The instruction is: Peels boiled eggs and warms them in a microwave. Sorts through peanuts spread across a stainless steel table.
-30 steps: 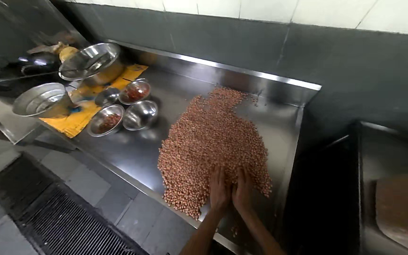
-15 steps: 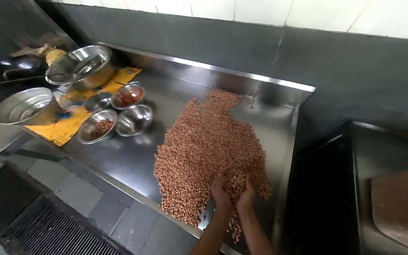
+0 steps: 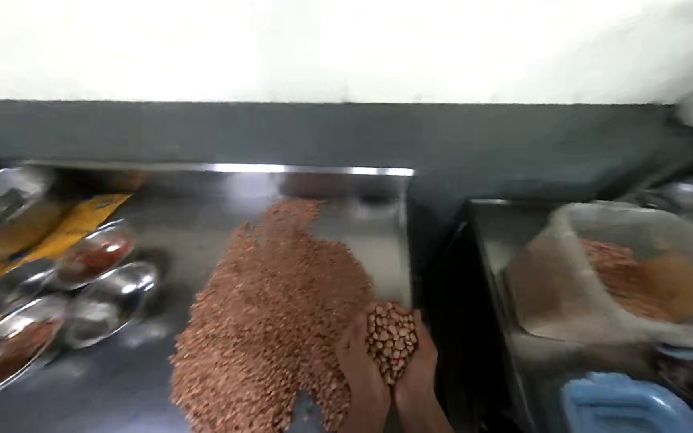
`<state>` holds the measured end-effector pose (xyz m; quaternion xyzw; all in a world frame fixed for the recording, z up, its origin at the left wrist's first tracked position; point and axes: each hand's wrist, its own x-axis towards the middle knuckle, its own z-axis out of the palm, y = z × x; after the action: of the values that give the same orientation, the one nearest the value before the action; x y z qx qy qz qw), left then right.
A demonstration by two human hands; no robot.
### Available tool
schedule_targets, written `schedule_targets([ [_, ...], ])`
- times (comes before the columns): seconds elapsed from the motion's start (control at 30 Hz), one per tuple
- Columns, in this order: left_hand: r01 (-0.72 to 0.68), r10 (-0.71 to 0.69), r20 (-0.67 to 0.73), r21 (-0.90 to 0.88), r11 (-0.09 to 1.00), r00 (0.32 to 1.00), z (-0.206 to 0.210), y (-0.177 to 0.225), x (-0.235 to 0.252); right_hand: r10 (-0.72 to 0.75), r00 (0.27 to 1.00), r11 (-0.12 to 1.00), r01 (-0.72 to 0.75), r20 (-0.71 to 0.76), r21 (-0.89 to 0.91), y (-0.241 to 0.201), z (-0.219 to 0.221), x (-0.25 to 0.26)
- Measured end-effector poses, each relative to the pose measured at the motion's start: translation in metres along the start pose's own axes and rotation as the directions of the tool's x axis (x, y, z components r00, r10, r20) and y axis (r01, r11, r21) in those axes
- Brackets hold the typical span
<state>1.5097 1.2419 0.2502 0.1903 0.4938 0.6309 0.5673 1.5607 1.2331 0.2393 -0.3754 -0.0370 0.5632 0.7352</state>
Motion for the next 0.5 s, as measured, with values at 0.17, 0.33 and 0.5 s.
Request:
schedule_targets([
  [0.17,0.128,-0.171,0.316,0.153,0.98,0.933,0.126,-0.018,-0.05,-0.259,0.94,0.961,0.273,-0.222,0.036,-0.137,-0.015,0.007],
  [0.33,0.303,-0.388,0.567,0.243,0.922,0.727,0.258,-0.059,-0.099,-0.503,0.806,0.837,0.544,-0.311,0.057,-0.261,-0.045,0.029],
  [0.5,0.229,-0.512,0.516,0.515,0.826,0.686,0.353,-0.114,-0.094,-0.424,0.761,0.902,0.405,-0.492,-0.151,-0.344,-0.102,0.108],
])
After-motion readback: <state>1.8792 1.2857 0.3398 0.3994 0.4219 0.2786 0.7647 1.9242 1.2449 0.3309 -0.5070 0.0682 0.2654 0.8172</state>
